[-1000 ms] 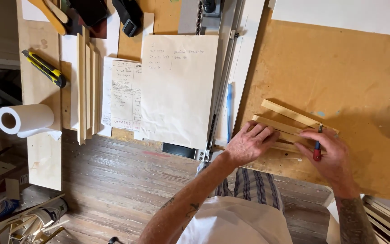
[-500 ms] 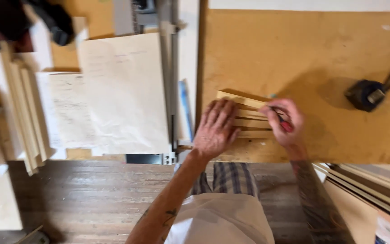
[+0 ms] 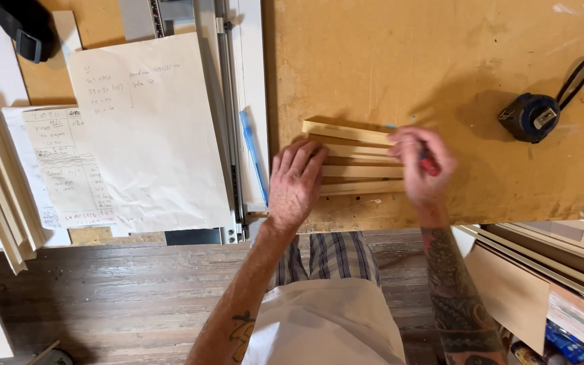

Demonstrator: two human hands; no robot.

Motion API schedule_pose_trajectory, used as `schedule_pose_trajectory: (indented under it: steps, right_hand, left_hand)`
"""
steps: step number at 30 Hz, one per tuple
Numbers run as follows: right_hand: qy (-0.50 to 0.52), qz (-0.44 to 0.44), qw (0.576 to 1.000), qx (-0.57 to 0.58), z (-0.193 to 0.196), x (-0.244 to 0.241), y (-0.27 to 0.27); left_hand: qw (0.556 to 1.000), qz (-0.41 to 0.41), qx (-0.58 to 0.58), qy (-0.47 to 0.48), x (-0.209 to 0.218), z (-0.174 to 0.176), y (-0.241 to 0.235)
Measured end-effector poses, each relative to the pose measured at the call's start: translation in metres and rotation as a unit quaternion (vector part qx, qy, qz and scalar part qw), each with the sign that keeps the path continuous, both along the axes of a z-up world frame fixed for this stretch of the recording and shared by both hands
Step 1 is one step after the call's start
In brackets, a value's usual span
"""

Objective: Picking up wood strips from a workstation and marking them with a pencil at a workbench for further processing.

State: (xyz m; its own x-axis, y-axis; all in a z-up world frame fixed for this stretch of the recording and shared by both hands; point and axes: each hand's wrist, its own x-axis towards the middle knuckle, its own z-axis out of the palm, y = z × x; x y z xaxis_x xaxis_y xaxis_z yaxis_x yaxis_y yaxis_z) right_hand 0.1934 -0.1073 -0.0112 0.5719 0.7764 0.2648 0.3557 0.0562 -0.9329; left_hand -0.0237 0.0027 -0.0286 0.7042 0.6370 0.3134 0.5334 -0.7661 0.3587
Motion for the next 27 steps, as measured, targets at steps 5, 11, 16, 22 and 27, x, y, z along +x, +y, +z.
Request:
schedule_pose_trajectory:
  steps: [5, 11, 16, 22, 27]
  right_hand:
    - [-0.018, -0.107, 0.994, -0.004, 0.028, 0.003, -0.021]
    - [-0.072, -0.16, 0.985, -0.003, 0.038, 0.001, -0.037]
    - [-0.028, -0.262, 0.965, 0.01, 0.058, -0.023, -0.041]
    - [0.123, -0.151, 0.981, 0.01, 0.08, -0.041, 0.02]
    - [0.155, -0.027, 0.984, -0.085, 0.07, -0.018, 0.061]
  left_hand:
    - [0.994, -0.1, 0.041, -0.004, 0.009, -0.003, 0.018]
    - [0.984, -0.156, 0.047, 0.067, 0.027, 0.003, 0.026]
    - [0.989, -0.098, -0.064, -0.088, 0.035, 0.048, 0.004]
    - [0.894, 0.064, -0.355, -0.267, 0.069, 0.061, -0.041]
    - [0.896, 0.03, -0.362, -0.256, 0.057, 0.023, -0.026]
